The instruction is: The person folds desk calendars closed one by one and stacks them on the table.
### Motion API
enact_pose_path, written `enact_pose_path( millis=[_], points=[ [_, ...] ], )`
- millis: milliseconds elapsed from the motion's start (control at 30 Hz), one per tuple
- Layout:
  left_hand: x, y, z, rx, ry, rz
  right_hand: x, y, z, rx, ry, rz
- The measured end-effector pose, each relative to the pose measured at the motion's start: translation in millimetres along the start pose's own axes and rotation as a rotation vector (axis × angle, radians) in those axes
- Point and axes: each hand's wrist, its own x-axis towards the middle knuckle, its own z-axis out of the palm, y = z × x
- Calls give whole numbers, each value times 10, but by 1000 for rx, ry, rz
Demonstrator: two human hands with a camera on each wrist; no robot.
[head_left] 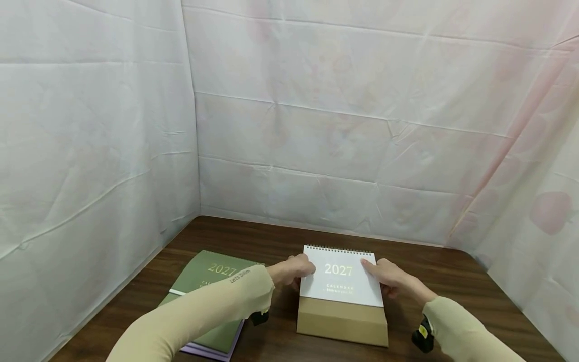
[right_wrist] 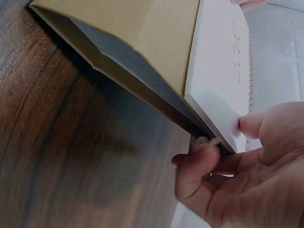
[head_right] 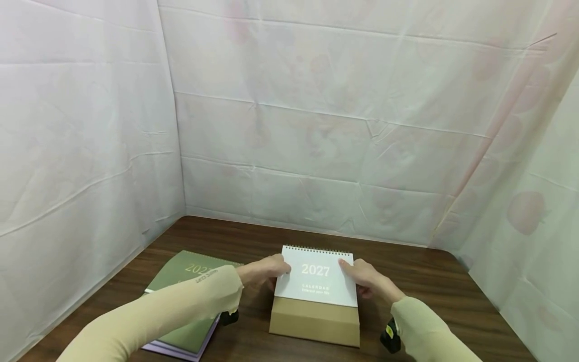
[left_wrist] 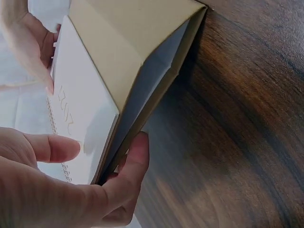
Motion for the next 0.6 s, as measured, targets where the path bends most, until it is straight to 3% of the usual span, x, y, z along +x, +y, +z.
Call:
enact_pose_path(
  millis=[233,600],
  points=[
    [64,-36,59,34,38,-10,69,31,90,-16,85,9],
    [120,-122,97,123,72,16,196,75,179,-39,124,17]
  ],
)
